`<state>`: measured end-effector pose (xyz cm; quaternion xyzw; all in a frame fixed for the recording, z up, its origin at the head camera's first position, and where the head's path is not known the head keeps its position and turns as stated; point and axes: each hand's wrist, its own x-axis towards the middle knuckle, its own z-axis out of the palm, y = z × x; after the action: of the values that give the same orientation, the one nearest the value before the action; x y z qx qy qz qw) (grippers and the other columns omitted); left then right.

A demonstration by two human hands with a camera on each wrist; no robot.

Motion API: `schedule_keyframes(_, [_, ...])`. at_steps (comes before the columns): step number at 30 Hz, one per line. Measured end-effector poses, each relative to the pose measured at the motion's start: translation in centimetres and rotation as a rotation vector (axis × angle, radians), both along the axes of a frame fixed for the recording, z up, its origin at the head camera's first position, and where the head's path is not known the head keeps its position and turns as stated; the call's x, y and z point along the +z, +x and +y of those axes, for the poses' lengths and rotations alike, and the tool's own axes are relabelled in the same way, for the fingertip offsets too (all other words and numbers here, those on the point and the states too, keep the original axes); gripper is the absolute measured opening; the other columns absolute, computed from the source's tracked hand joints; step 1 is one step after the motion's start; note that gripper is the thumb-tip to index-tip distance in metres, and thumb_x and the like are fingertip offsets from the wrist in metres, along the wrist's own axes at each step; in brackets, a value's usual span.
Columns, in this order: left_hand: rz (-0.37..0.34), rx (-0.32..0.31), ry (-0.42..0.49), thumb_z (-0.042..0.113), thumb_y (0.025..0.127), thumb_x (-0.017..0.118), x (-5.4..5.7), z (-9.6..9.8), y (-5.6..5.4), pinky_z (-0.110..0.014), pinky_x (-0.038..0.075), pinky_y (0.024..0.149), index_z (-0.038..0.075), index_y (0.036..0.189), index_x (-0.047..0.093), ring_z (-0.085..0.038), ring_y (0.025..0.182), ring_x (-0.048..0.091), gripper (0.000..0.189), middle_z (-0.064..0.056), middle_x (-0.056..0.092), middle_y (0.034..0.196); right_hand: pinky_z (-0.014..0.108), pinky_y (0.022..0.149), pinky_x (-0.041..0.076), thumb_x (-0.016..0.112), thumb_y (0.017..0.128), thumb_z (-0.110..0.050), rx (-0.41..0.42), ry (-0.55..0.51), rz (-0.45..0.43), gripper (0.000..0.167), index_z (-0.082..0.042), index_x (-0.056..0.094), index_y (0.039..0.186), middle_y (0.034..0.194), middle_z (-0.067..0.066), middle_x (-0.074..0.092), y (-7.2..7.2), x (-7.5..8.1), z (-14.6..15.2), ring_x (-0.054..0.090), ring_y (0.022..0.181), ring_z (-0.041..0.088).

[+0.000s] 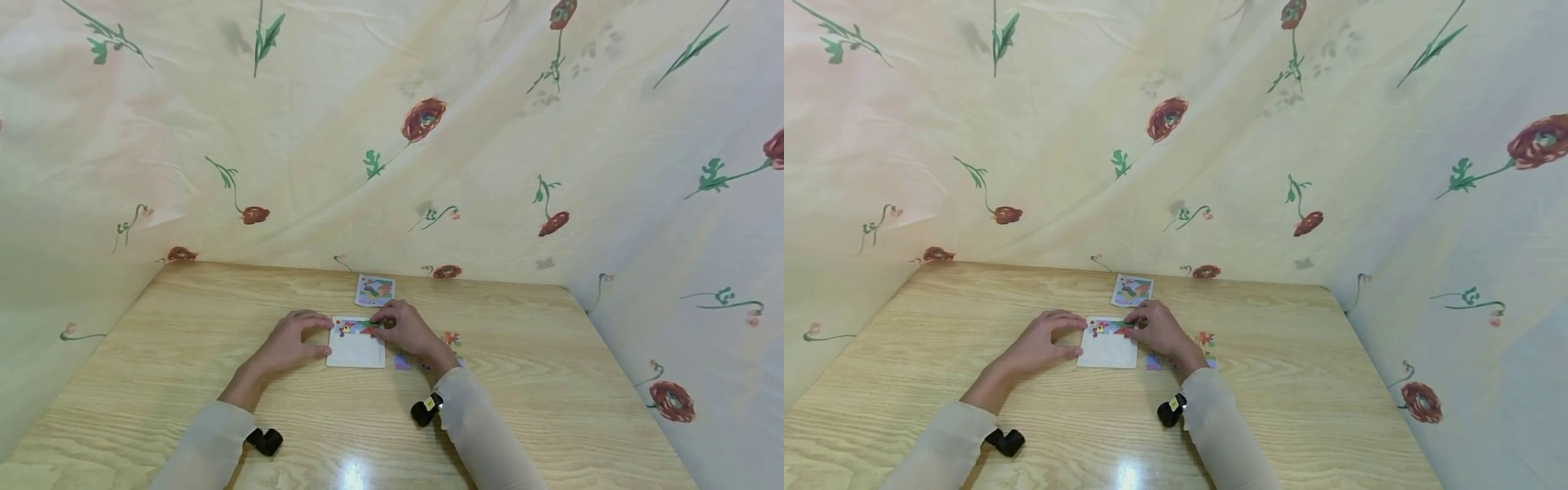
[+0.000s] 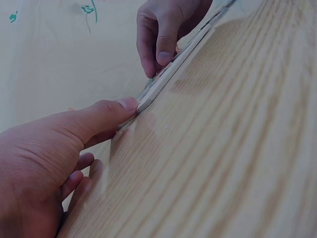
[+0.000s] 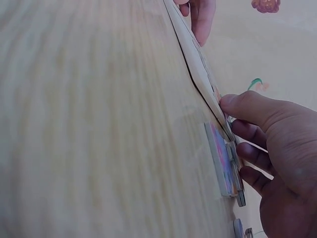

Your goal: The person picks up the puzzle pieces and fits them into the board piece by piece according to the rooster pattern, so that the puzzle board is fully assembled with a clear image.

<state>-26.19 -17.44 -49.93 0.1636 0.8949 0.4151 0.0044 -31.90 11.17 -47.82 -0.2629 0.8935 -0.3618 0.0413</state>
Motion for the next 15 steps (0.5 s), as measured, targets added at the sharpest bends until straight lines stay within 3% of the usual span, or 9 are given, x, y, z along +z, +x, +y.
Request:
schedule_keyframes(7, [-0.001, -0.004, 0.009, 0.034, 0.086, 0.084, 0.07, -0.01, -0.03, -0.067, 0.03, 0.12, 0.028, 0.13, 0.072, -0.032, 0.145, 0.041, 0.046, 0.002, 0.061, 0.145, 0.025, 0.078, 0.049, 0.08, 0.091, -0.014, 0.014, 0.012, -0.001, 0.015, -0.013, 0.081, 0.105, 0.11, 0.004, 0.069, -0.01, 0.11, 0.11, 0.057, 0.095, 0.015])
schedule_keyframes(15, [-0.009, -0.005, 0.004, 0.033, 0.087, 0.083, 0.15, 0.1, 0.05, -0.067, 0.029, 0.12, 0.026, 0.13, 0.072, -0.033, 0.147, 0.039, 0.045, 0.001, 0.061, 0.146, 0.032, 0.085, 0.05, 0.081, 0.09, -0.016, 0.005, 0.024, -0.017, 0.015, -0.014, 0.081, 0.104, 0.11, 0.003, 0.069, 0.27, 0.39, 0.34, 0.059, 0.101, 0.017])
